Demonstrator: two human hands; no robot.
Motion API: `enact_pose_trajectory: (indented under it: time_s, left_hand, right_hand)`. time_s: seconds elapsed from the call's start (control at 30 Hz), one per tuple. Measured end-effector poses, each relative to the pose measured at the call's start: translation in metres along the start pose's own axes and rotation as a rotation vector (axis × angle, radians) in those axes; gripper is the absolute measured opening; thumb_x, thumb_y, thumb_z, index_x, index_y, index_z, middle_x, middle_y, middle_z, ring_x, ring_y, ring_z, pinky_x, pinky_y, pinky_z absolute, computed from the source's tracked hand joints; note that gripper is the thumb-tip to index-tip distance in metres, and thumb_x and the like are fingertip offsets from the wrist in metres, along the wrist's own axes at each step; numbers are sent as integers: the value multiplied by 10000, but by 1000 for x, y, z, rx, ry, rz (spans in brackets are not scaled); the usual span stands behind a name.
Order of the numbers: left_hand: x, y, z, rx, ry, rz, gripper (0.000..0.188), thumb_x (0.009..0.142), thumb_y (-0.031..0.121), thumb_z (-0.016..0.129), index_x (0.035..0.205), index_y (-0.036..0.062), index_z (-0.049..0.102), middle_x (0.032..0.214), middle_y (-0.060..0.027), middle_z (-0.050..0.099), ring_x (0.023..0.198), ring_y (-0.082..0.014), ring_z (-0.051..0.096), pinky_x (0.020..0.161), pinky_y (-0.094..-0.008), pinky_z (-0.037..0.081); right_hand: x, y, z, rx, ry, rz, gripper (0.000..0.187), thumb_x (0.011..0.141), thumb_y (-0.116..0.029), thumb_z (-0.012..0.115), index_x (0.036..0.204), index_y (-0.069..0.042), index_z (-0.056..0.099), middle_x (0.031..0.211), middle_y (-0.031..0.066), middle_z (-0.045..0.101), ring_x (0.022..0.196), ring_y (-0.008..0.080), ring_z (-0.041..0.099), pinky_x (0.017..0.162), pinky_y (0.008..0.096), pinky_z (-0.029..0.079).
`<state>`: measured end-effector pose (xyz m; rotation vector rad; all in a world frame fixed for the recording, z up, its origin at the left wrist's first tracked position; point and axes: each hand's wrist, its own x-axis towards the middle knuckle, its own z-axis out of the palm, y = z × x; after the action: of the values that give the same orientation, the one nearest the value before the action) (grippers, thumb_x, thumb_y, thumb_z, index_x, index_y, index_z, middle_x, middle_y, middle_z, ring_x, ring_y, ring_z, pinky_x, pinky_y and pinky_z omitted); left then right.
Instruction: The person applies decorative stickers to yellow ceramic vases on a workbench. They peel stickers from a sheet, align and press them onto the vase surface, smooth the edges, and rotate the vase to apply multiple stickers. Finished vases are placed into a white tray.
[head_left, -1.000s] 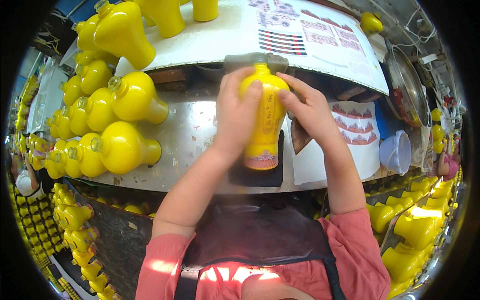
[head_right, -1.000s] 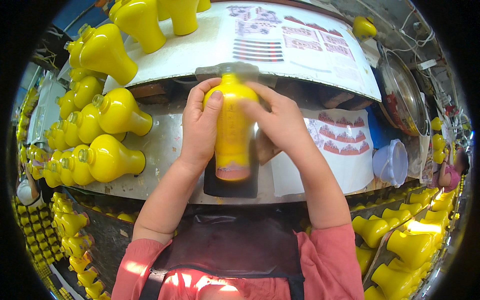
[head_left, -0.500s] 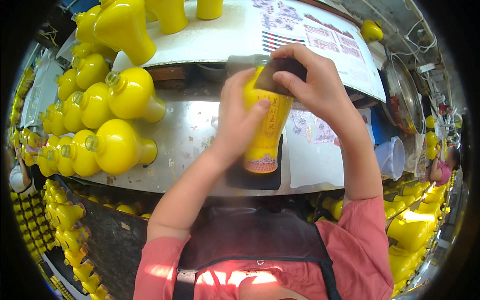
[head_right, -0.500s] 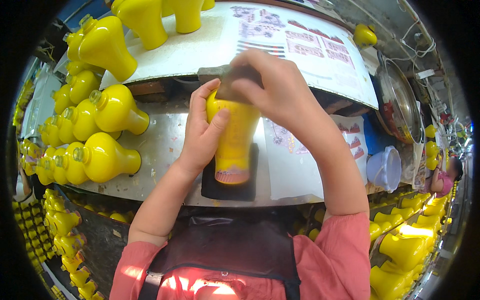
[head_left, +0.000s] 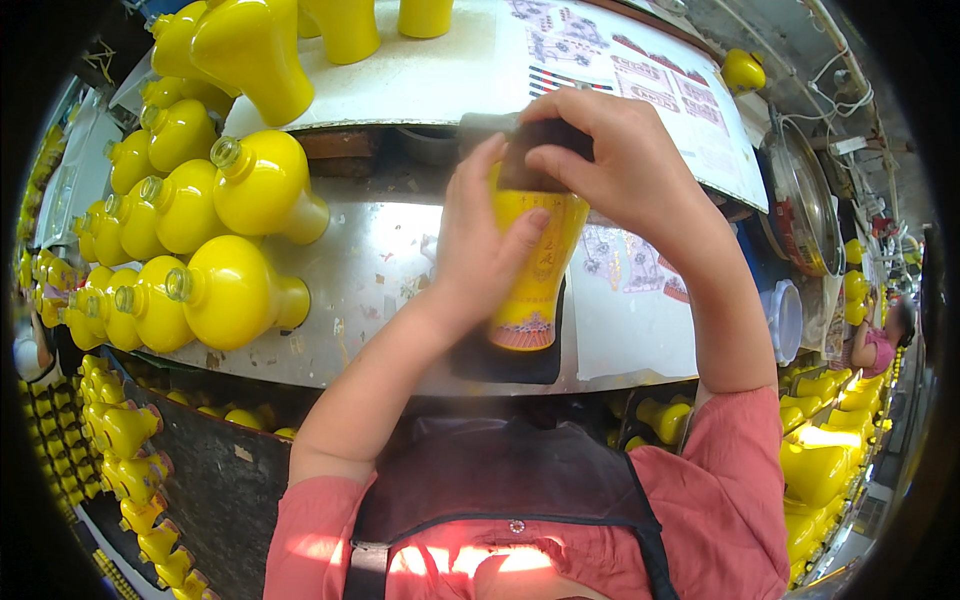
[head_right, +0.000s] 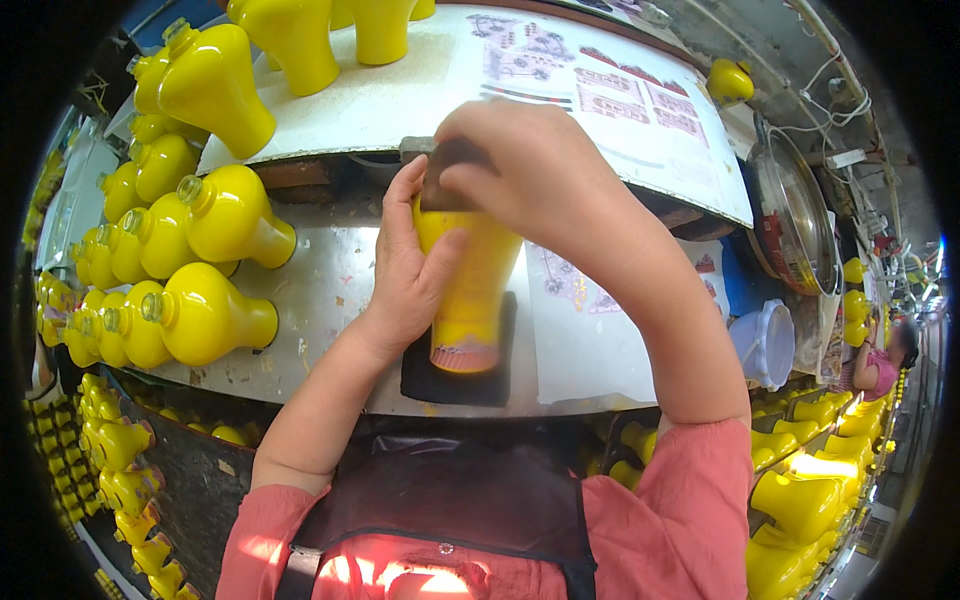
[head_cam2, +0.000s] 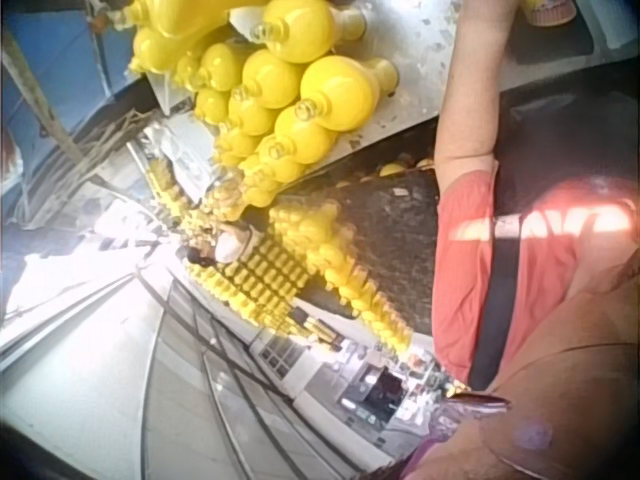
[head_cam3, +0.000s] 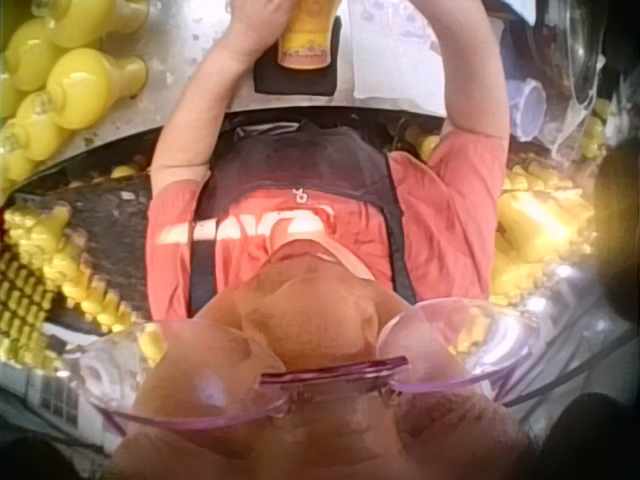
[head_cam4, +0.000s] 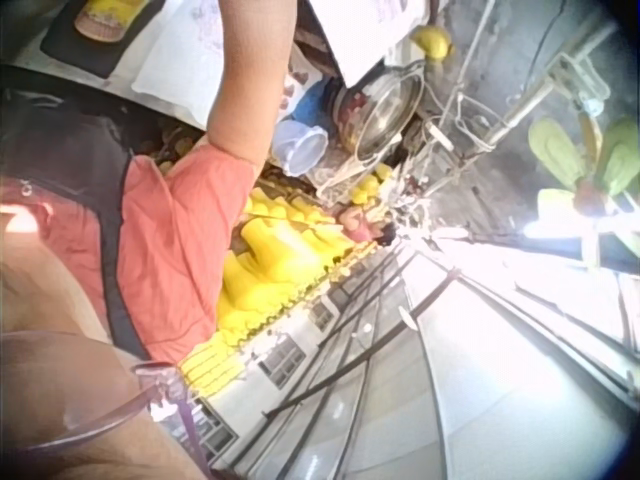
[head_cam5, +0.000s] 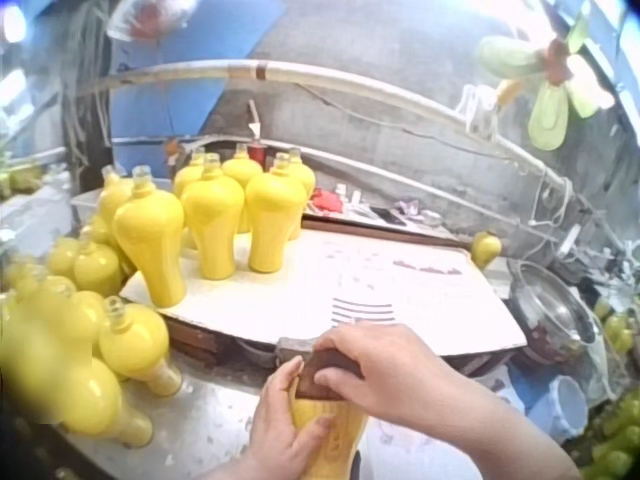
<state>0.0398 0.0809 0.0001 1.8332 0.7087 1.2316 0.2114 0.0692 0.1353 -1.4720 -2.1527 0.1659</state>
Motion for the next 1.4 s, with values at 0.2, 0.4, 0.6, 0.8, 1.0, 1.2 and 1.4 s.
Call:
enact_pose_trajectory:
  time_s: [0.2, 0.4, 0.6, 0.8, 1.0, 1.2, 1.4]
  left_hand:
    - [9, 11, -3, 37, 4, -55, 789, 910, 272, 739, 1525, -30, 349, 1427, -268, 496, 1326, -438, 496, 1134, -493, 399]
    - [33, 22, 0, 97, 1, -192, 601, 876, 265, 719, 1389, 20, 524, 1280, -217, 577, 1217, -406, 562, 1070, -476, 448]
    - [39, 14, 3, 45, 33, -186, 314, 976, 191, 600, 1212, -9, 658, 1159, -136, 616, 1100, -265, 603, 1001, -371, 474]
    - [34, 10, 4, -158, 118, -244, 296, 1049, 182, 544, 1230, -26, 652, 1135, -88, 635, 1074, -181, 601, 976, -304, 478]
    - [31, 21, 5, -1, 94, -230, 334, 978, 235, 649, 1206, -8, 670, 1159, -157, 643, 1086, -291, 635, 982, -372, 497]
    - [38, 17, -1, -14, 54, -277, 291, 967, 220, 693, 1125, -24, 703, 1136, -113, 654, 1041, -205, 631, 940, -325, 504]
    - [42, 12, 0, -137, 98, -393, 277, 896, 247, 724, 1014, -1, 759, 1090, -156, 708, 1040, -295, 691, 957, -384, 519]
  right_hand:
    - [7, 10, 12, -78, 35, 75, 256, 895, -171, 692, 1088, -4, 711, 994, 215, 734, 939, 422, 705, 850, 460, 570]
    - [-2, 14, 11, -30, 155, 76, 268, 888, -116, 760, 1130, -17, 703, 983, 175, 745, 872, 307, 743, 797, 358, 590]
    - [-25, 6, -8, 198, 360, 199, 235, 882, -81, 744, 1102, -6, 720, 958, 103, 765, 852, 175, 732, 785, 318, 587]
    - [-31, 5, 3, 227, 160, 324, 274, 904, -134, 763, 1135, 6, 715, 971, 104, 762, 874, 136, 705, 804, 291, 572]
    - [-21, 14, 7, 69, 93, 326, 279, 916, -162, 758, 1138, 2, 719, 945, 148, 768, 821, 198, 735, 786, 311, 585]
    - [-36, 13, 11, -59, 310, 167, 218, 888, -116, 754, 1081, -24, 709, 950, 160, 751, 824, 286, 740, 764, 342, 585]
    - [-74, 11, 24, 130, 431, 241, 215, 927, -87, 765, 1123, -14, 713, 993, 120, 765, 878, 211, 759, 796, 308, 591]
